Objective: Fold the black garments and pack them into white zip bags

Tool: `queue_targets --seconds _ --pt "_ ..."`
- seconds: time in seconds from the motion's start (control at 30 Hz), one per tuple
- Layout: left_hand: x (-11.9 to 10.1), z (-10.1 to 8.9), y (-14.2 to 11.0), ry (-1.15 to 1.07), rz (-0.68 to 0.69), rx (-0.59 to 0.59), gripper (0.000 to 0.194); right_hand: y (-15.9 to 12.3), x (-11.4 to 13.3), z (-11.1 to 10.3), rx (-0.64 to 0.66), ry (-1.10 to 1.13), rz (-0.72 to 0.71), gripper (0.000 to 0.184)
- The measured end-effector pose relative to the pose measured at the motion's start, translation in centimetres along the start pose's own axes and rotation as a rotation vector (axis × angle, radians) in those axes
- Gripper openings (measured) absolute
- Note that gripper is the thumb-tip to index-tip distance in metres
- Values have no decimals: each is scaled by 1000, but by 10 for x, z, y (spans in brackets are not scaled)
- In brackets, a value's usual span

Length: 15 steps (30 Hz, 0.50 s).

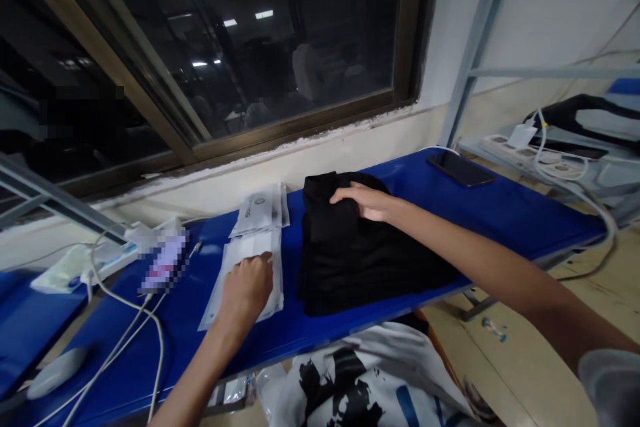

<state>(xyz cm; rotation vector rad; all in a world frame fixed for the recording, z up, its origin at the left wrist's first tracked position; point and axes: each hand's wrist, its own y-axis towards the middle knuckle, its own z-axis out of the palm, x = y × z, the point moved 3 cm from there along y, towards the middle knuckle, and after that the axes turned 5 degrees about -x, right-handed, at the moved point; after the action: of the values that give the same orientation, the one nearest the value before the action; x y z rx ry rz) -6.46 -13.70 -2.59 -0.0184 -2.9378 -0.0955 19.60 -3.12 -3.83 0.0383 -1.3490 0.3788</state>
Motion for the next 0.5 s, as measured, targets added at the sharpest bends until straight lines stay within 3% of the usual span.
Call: queue_targets --seconds 0.13,0.3,0.4,0.5 --pt "-16 -30 -24 68 23 -154 42 -8 1 3 -36 71 -59 50" --pt "-53 -74 -25 -22 175 -609 29 -38 31 -2 40 243 -274 46" --pt "-78 -77 0 -66 218 -720 43 -51 44 -4 139 153 -293 41" --pt "-90 -69 23 -135 252 -766 60 -45 36 -3 74 23 -227 37"
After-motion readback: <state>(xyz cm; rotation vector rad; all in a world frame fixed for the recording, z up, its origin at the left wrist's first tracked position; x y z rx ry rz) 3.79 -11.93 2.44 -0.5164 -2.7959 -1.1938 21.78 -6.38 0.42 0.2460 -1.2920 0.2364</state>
